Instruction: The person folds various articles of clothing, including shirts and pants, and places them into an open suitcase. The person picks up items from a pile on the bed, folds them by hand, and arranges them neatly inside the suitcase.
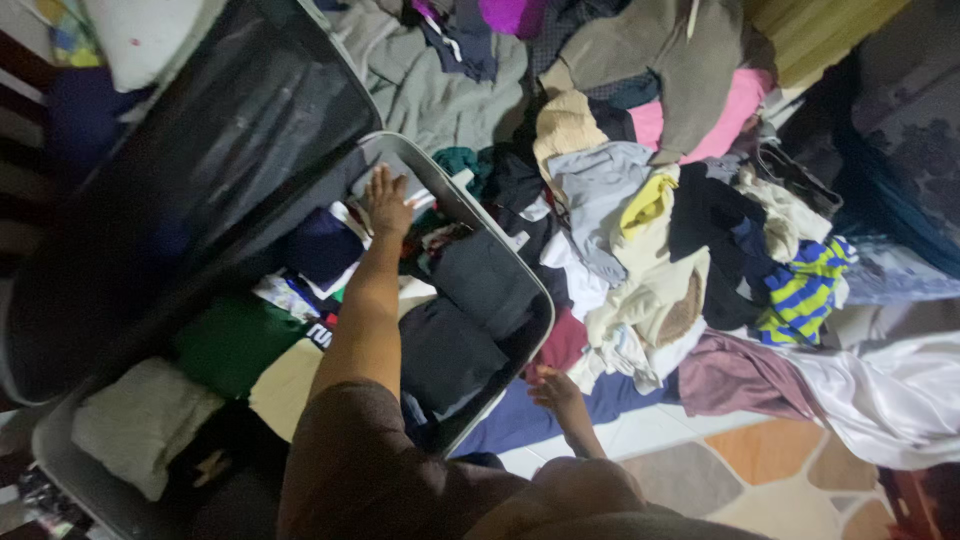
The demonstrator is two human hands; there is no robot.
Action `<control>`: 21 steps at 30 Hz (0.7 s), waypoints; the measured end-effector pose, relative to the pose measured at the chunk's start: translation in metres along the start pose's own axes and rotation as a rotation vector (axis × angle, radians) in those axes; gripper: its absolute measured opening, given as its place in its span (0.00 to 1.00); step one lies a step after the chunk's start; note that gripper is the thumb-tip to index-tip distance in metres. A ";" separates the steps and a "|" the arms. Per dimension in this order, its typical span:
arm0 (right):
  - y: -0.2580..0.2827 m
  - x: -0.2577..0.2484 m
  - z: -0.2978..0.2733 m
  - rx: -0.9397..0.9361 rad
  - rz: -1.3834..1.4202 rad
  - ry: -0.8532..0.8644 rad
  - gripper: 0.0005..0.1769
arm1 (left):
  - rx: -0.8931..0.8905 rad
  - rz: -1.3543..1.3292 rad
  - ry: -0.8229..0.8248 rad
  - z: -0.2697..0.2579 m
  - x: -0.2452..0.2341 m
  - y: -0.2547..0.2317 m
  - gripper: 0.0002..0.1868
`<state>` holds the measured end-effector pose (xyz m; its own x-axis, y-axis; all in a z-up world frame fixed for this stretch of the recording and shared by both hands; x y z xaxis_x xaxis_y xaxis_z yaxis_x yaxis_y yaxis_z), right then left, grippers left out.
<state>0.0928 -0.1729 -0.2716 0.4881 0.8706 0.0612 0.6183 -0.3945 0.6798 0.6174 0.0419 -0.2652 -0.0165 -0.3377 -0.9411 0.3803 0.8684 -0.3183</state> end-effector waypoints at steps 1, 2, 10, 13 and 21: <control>0.003 -0.001 -0.002 -0.049 0.004 0.027 0.20 | -0.019 0.015 0.041 -0.002 0.007 0.001 0.39; 0.004 0.000 -0.004 -0.097 0.008 0.053 0.19 | -0.037 0.030 0.082 -0.005 0.012 0.002 0.38; 0.007 -0.006 -0.004 -0.111 -0.028 0.098 0.16 | -0.086 -0.062 0.112 0.002 -0.001 -0.007 0.38; 0.015 -0.007 0.002 -0.136 0.011 0.097 0.17 | -0.074 -0.136 -0.020 -0.005 -0.018 -0.011 0.37; 0.021 -0.017 -0.002 -0.146 -0.023 0.082 0.14 | 0.022 -0.499 -0.313 -0.018 -0.048 -0.076 0.23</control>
<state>0.0964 -0.1955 -0.2565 0.4194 0.9023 0.1001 0.5293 -0.3326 0.7805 0.5723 -0.0014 -0.1977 0.0738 -0.7977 -0.5985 0.4153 0.5702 -0.7088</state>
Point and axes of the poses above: each hand's wrist, its own z-axis towards the middle knuckle, its own x-axis out of the palm, y = z × x, the point moved 10 cm from there along z, towards the middle knuckle, and after that the axes turned 1 degree about y, right-handed, at the moved point
